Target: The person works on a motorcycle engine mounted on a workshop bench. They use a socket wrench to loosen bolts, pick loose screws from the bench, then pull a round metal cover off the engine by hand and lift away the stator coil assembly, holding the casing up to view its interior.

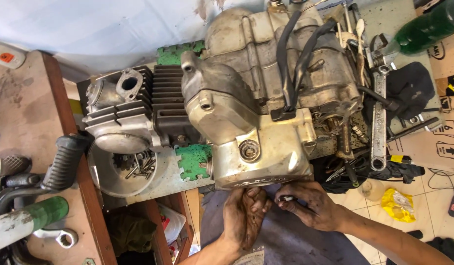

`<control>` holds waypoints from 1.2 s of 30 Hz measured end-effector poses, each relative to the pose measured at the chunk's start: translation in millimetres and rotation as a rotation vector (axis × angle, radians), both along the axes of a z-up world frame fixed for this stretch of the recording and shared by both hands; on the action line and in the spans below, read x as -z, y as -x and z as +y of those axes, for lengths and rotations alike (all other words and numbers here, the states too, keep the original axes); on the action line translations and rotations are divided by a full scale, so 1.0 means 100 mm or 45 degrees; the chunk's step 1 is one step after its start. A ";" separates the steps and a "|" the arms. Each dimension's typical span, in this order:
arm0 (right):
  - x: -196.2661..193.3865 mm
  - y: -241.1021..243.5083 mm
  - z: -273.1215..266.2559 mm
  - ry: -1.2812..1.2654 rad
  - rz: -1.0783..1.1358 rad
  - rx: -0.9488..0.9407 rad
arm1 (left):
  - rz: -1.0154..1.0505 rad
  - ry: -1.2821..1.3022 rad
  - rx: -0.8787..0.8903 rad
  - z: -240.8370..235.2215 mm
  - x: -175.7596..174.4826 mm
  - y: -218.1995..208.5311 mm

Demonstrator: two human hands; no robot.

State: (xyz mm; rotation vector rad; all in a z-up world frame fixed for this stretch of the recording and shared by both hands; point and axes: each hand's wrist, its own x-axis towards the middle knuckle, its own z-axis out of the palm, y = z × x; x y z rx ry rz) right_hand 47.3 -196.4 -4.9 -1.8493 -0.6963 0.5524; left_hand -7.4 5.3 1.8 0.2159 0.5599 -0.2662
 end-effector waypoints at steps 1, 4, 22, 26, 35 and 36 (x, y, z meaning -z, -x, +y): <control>0.01 0.00 -0.01 0.002 -0.003 0.007 | -0.003 0.002 0.007 0.00 -0.01 -0.01; 0.10 0.01 -0.02 0.009 -0.075 0.013 | 0.071 -0.076 0.034 -0.01 -0.03 -0.03; 0.18 -0.03 -0.15 -0.213 -0.419 -0.086 | 0.264 -0.143 -0.002 -0.13 0.04 -0.04; 0.25 0.03 -0.12 -0.186 -0.623 -0.072 | 0.021 -0.116 0.003 -0.11 0.28 0.06; 0.24 -0.01 -0.15 -0.156 -0.671 -0.052 | 0.270 -0.093 0.015 -0.10 -0.06 -0.08; 0.26 -0.01 -0.15 -0.147 -0.489 -0.066 | 0.204 -0.091 0.035 -0.09 -0.02 -0.08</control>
